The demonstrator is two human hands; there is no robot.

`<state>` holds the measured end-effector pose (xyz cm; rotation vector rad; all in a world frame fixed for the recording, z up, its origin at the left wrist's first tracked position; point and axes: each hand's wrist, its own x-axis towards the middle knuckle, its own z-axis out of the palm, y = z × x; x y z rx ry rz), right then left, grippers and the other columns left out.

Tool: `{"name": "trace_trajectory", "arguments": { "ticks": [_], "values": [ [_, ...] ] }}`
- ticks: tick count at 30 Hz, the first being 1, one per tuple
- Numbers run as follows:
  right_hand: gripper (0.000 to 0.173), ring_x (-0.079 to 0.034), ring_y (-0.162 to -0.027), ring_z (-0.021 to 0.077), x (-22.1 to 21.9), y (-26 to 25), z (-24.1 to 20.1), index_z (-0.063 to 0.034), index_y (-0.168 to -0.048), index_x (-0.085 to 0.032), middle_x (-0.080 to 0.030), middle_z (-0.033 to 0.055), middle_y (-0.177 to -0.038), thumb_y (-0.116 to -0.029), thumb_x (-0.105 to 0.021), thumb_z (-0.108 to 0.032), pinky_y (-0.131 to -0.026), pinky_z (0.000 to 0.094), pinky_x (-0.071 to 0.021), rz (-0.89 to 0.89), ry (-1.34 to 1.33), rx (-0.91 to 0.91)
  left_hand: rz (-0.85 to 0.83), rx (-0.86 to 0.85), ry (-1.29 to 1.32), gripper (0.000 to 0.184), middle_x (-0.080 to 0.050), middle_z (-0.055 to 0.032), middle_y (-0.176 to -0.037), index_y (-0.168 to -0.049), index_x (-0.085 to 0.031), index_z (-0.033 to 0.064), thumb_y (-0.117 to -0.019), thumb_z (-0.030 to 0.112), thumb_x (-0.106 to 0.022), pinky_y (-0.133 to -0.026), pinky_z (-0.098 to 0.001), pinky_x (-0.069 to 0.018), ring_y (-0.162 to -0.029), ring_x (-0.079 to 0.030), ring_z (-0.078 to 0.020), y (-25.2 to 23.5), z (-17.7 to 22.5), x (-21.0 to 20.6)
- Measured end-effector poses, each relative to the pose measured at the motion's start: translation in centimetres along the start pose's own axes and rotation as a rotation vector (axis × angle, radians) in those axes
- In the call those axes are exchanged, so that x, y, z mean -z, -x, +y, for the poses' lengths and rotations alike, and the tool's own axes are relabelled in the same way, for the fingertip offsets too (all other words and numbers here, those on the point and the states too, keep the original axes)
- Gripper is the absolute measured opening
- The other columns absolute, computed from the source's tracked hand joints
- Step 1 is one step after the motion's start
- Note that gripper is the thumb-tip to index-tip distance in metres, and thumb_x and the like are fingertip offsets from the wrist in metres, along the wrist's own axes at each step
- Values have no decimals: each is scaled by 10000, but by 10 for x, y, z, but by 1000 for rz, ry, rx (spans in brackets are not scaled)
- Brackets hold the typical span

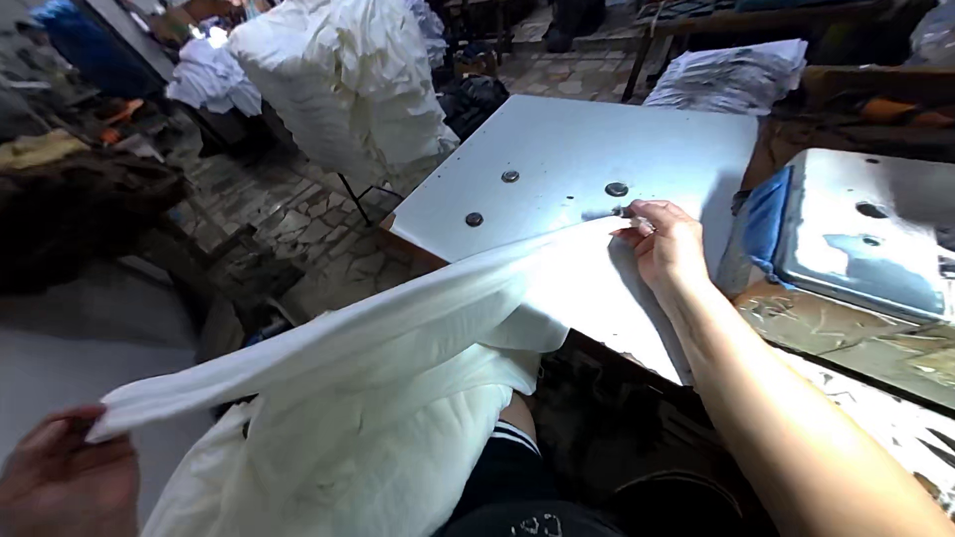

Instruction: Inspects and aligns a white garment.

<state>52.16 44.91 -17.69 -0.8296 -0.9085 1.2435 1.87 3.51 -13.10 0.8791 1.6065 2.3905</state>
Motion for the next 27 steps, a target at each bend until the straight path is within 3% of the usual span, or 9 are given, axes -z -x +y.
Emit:
{"name": "trace_trajectory", "arguments": {
  "ticks": [1,3,8,16,21,27],
  "values": [
    [69,-668,-716,67,2,1,1,-96,-1002,-614,-670,-44,-870,-1000,-568,-45,-724,267,-600,-22,42,-7,-16,17,-50,392,-746,50,-881,-908,-667,147,-1036,63,-306,-797,-216,-578,-844,-703,-44,23,-7,6],
    [240,-630,-715,39,6,3,3,-83,-1115,-622,-632,-52,-922,-928,-589,64,-718,232,-581,-74,151,-2,19,88,-146,322,-740,94,-914,-966,-666,159,-997,-3,-389,-789,-201,-583,-854,-697,-19,69,-23,17],
    [385,-619,-721,26,10,5,6,-88,-1122,-624,-638,-56,-943,-840,-571,170,-696,219,-567,-107,328,76,163,304,-255,324,-688,128,-962,-1073,-579,120,-875,-130,-518,-736,-174,-579,-840,-669,17,145,-71,27],
    [421,-662,-871,71,18,0,9,-66,-1176,-592,-656,-19,-1070,-859,-530,204,-790,257,-581,-162,321,127,156,450,-359,440,-660,38,-1047,-1236,-548,10,-827,-136,-614,-780,-204,-571,-908,-660,-13,172,-110,29],
    [408,-653,-774,64,21,-3,11,-77,-1139,-620,-676,-30,-1034,-859,-514,200,-723,237,-580,-172,329,134,159,434,-289,366,-682,63,-1024,-1212,-563,35,-873,-95,-608,-804,-208,-578,-916,-672,-11,179,-124,35],
    [381,-655,-757,65,24,-3,10,-81,-1126,-620,-683,-35,-1024,-867,-512,178,-725,237,-586,-198,334,159,130,369,-221,295,-688,72,-1035,-1206,-589,70,-930,-34,-592,-844,-222,-579,-933,-674,-20,187,-132,43]
  ]
}}
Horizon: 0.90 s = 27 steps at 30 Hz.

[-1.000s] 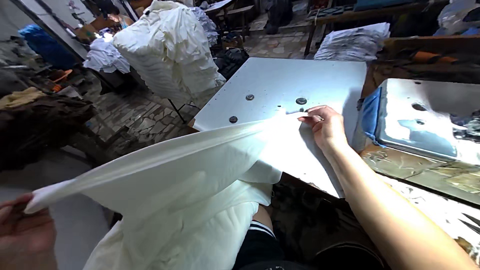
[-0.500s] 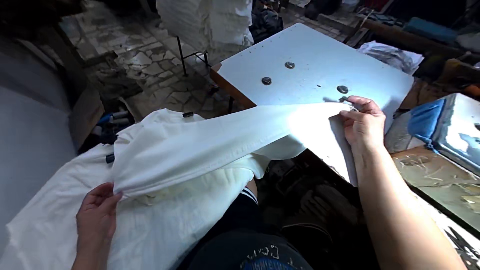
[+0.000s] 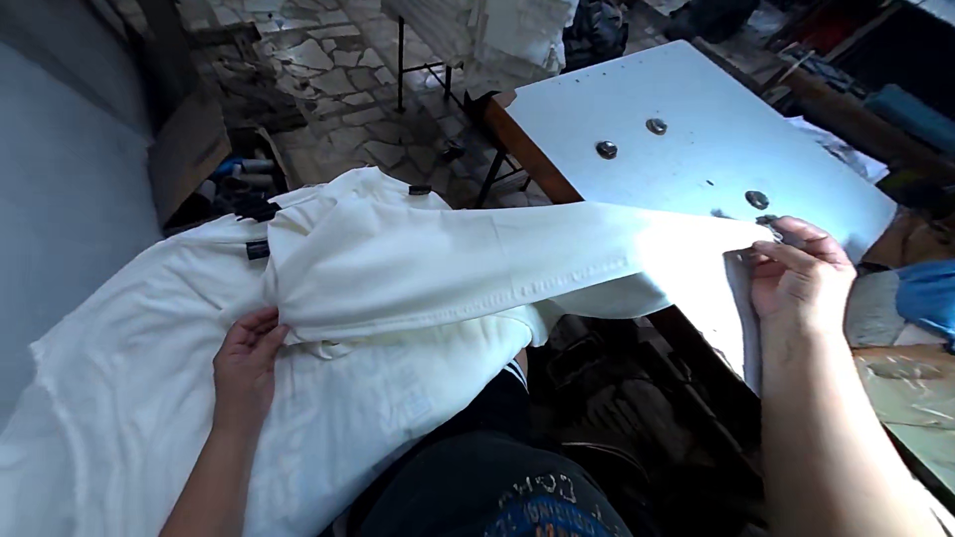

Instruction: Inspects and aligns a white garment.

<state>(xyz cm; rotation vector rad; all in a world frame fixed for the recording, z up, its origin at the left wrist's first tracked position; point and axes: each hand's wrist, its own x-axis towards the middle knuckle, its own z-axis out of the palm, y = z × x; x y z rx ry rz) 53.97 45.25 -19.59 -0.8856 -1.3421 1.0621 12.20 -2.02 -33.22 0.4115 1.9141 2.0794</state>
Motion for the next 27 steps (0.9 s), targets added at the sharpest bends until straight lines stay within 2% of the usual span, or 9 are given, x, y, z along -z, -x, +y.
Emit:
{"name": "trace_trajectory", "arguments": {
  "ticks": [11,13,15,17,18,20,22,24,27],
  "values": [
    [335,-644,-727,65,-4,5,-5,-90,-1082,-615,-682,-25,-1021,-884,-472,139,-690,229,-577,13,-70,-10,-38,-19,-38,360,-680,72,-1053,-1259,-568,61,-909,-7,-617,-861,-216,-568,-950,-667,-10,1,-2,0],
    [335,-633,-716,55,-8,7,-7,-92,-1093,-610,-673,-35,-1010,-894,-470,139,-690,218,-571,21,-65,-17,-11,-88,-116,400,-677,50,-1068,-1302,-540,47,-914,31,-635,-845,-215,-573,-940,-669,-12,2,-6,0],
    [336,-630,-706,49,-10,9,-9,-89,-1097,-605,-670,-38,-997,-897,-469,144,-682,212,-570,32,-67,-12,76,-266,-365,519,-628,-101,-1145,-1372,-461,-72,-939,133,-661,-838,-243,-551,-971,-639,-77,11,-5,-7],
    [332,-627,-697,50,-10,9,-9,-74,-1085,-623,-679,-26,-999,-885,-477,148,-667,206,-567,37,-83,-3,108,-473,-617,586,-558,-349,-1275,-1346,-455,-166,-954,220,-656,-958,-423,-486,-1158,-581,-347,27,7,-25],
    [324,-626,-691,47,-10,9,-9,-74,-1080,-631,-680,-28,-1001,-885,-487,141,-662,201,-565,35,-80,-2,83,-597,-678,549,-546,-389,-1268,-1296,-495,-165,-954,234,-652,-1022,-468,-448,-1212,-549,-422,36,17,-41],
    [312,-624,-690,40,-10,11,-10,-83,-1079,-636,-683,-38,-1009,-888,-496,120,-663,196,-560,24,-65,-4,-36,-816,-650,353,-599,-231,-1169,-1178,-602,1,-990,298,-640,-1086,-386,-393,-1214,-542,-316,54,30,-87],
    [305,-628,-689,37,-9,11,-9,-82,-1074,-643,-689,-42,-993,-889,-501,114,-666,197,-563,12,-66,6,-261,-946,-546,235,-619,-81,-1146,-1140,-650,151,-1016,346,-605,-1090,-359,-378,-1203,-542,-225,67,34,-138],
    [301,-639,-701,45,-11,8,-6,-70,-1054,-652,-705,-35,-977,-880,-505,127,-671,208,-566,19,-85,21,-437,-1039,-496,254,-635,-68,-1184,-1179,-654,196,-1006,377,-613,-1076,-396,-386,-1202,-548,-249,75,29,-186],
    [289,-643,-723,60,-11,6,-3,-47,-1070,-639,-699,-7,-996,-882,-508,129,-683,218,-565,27,-104,11,-505,-1133,-532,344,-618,-118,-1231,-1256,-634,204,-971,396,-650,-1032,-445,-407,-1169,-563,-298,70,13,-244]
  ]
}}
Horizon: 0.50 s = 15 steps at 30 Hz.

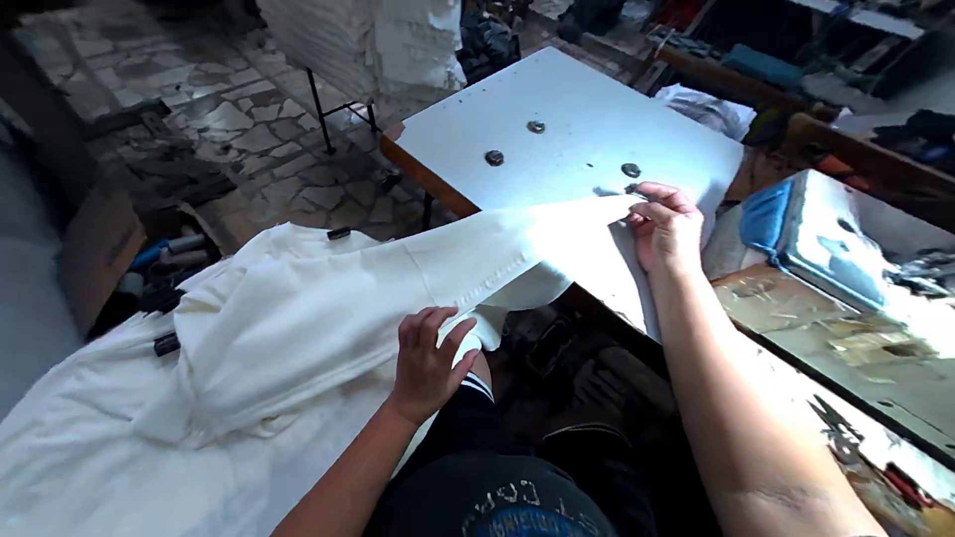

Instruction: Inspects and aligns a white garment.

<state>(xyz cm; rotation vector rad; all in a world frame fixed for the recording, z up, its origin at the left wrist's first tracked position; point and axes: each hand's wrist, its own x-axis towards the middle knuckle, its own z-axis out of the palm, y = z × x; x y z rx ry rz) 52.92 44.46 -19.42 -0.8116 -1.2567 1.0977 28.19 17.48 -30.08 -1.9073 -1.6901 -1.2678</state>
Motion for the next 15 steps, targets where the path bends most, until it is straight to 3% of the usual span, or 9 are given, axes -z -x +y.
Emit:
{"name": "trace_trajectory", "arguments": {
  "ticks": [2,4,7,12,15],
  "values": [
    [285,-650,-733,69,1,-1,2,-39,-1076,-644,-701,6,-1002,-881,-515,124,-698,229,-570,-9,-15,-4,-5,-3,-41,328,-648,-181,-1212,-1217,-695,140,-936,307,-687,-985,-505,-458,-1132,-609,-363,-14,-10,-19],
    [287,-644,-727,60,2,-4,3,-39,-1089,-645,-696,-3,-996,-881,-521,115,-701,230,-568,-19,-11,-14,-34,41,-40,265,-681,-182,-1165,-1148,-739,80,-910,188,-698,-951,-525,-485,-1099,-636,-378,-26,-19,-23],
    [288,-623,-723,37,1,-6,0,-51,-1115,-637,-679,-21,-1009,-889,-535,95,-703,213,-552,-36,14,-47,-24,70,0,159,-735,-124,-995,-1001,-774,55,-901,114,-666,-922,-453,-493,-1018,-666,-314,-32,-30,-18],
    [290,-646,-757,58,2,-12,-2,-65,-1128,-628,-669,-17,-1015,-900,-546,94,-729,239,-579,-50,-32,-107,-34,137,95,156,-729,-124,-983,-1028,-720,-12,-931,102,-677,-962,-337,-508,-1013,-665,-230,-42,-29,-1],
    [299,-655,-765,72,2,-13,-3,-53,-1149,-625,-667,9,-1048,-901,-550,97,-731,251,-586,-67,-38,-127,-73,167,112,141,-720,-133,-966,-1017,-712,-32,-917,62,-676,-933,-299,-515,-975,-665,-201,-46,-31,5]
  ]
}}
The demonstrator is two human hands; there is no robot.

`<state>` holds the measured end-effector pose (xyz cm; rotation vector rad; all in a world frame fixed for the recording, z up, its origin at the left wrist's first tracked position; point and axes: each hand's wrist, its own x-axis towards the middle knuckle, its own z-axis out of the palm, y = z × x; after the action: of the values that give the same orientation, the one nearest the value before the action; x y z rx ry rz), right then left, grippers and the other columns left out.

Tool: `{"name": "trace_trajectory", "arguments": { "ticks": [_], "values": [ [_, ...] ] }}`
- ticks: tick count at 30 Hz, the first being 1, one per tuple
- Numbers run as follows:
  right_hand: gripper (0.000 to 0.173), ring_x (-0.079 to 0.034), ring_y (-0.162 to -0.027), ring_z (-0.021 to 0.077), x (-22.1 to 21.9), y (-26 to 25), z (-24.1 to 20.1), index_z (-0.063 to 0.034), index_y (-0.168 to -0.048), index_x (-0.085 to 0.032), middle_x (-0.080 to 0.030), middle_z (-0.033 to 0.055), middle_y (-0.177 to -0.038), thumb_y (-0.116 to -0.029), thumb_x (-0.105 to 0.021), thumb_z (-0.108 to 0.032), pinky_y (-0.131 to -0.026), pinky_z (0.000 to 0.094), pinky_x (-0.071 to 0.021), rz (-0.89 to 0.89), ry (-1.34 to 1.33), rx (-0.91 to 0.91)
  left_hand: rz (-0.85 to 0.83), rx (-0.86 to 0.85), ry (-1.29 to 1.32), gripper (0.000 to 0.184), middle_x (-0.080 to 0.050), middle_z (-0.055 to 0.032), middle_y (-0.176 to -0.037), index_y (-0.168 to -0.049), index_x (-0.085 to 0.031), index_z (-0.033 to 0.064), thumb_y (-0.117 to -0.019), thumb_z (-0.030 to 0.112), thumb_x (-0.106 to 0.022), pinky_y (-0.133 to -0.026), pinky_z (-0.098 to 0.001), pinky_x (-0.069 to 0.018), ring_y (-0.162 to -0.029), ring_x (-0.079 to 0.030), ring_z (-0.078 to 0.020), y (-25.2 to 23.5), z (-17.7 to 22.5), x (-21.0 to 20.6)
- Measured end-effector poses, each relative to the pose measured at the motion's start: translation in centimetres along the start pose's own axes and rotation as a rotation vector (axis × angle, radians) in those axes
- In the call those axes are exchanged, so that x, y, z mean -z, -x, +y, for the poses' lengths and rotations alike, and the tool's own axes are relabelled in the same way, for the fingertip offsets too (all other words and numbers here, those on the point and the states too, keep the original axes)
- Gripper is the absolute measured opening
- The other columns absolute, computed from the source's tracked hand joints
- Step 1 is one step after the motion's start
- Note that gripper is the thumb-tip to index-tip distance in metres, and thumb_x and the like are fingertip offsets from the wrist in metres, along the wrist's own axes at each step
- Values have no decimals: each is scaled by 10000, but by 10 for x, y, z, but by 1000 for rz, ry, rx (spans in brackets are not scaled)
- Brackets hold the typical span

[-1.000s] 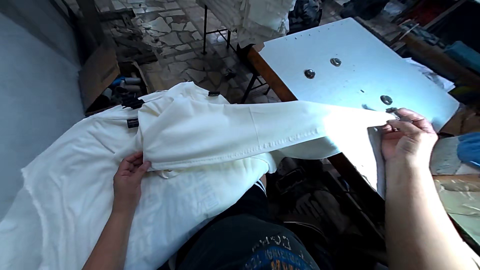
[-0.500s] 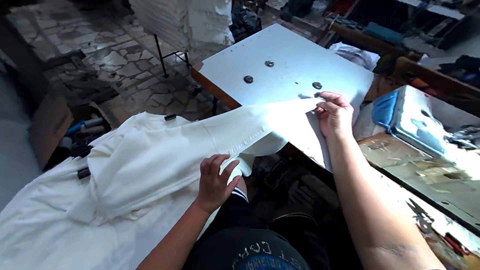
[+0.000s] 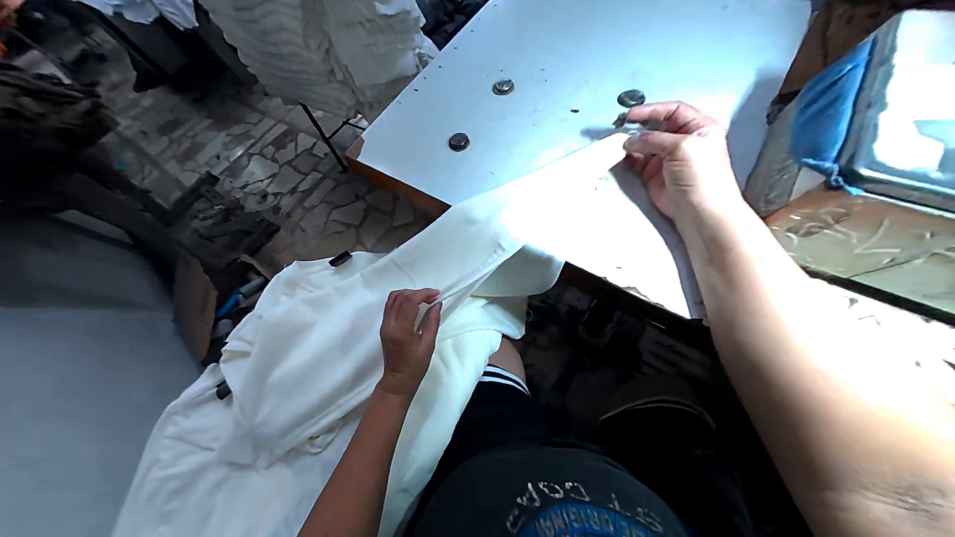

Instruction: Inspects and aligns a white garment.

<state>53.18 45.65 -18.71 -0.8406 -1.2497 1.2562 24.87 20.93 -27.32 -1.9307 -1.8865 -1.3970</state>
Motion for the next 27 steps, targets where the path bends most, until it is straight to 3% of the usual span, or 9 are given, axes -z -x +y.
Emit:
{"name": "trace_trajectory", "arguments": {
  "ticks": [4,7,9,11,14,20,27],
  "values": [
    [297,-655,-747,69,-2,0,-2,-51,-1141,-634,-665,5,-1022,-902,-556,107,-719,245,-590,12,5,-11,0,-41,7,86,-701,-162,-968,-906,-700,-46,-914,13,-637,-896,-317,-558,-979,-687,-206,-9,2,15],
    [303,-652,-759,82,-1,0,-1,-47,-1153,-636,-663,24,-1048,-902,-558,104,-725,249,-584,6,6,-14,133,-217,-108,177,-626,-84,-1043,-887,-658,56,-1023,121,-566,-967,-276,-494,-1073,-599,-151,-17,13,27],
    [300,-655,-767,84,1,0,0,-47,-1154,-636,-664,26,-1060,-906,-558,102,-730,251,-585,3,13,-15,99,-230,-190,172,-648,-103,-1046,-904,-722,87,-1009,112,-588,-1013,-396,-445,-1095,-581,-249,-7,7,16],
    [303,-651,-771,84,-2,0,-1,-46,-1158,-630,-661,26,-1061,-905,-554,104,-733,257,-583,-9,12,-8,25,-170,-280,201,-723,-121,-1024,-952,-800,113,-961,58,-608,-983,-495,-455,-1070,-625,-335,7,-8,-3],
    [290,-651,-761,73,0,0,0,-48,-1136,-638,-669,15,-1037,-900,-561,103,-726,251,-581,2,17,14,18,-133,-287,215,-724,-108,-993,-958,-811,119,-960,85,-599,-963,-475,-438,-1042,-614,-327,15,-9,-17],
    [304,-634,-745,54,1,-2,1,-71,-1135,-641,-670,-13,-1036,-887,-579,94,-712,231,-568,-14,43,22,48,-150,-335,225,-693,-87,-1069,-1023,-782,154,-912,340,-719,-1011,-471,-403,-1105,-590,-303,21,-9,-27],
    [306,-644,-744,52,1,-2,1,-73,-1122,-637,-675,-17,-1024,-881,-577,106,-716,224,-576,-11,32,31,109,-119,-288,113,-705,-75,-1018,-919,-795,130,-928,176,-693,-1009,-443,-403,-1089,-597,-284,14,-11,-21]
  ]
}}
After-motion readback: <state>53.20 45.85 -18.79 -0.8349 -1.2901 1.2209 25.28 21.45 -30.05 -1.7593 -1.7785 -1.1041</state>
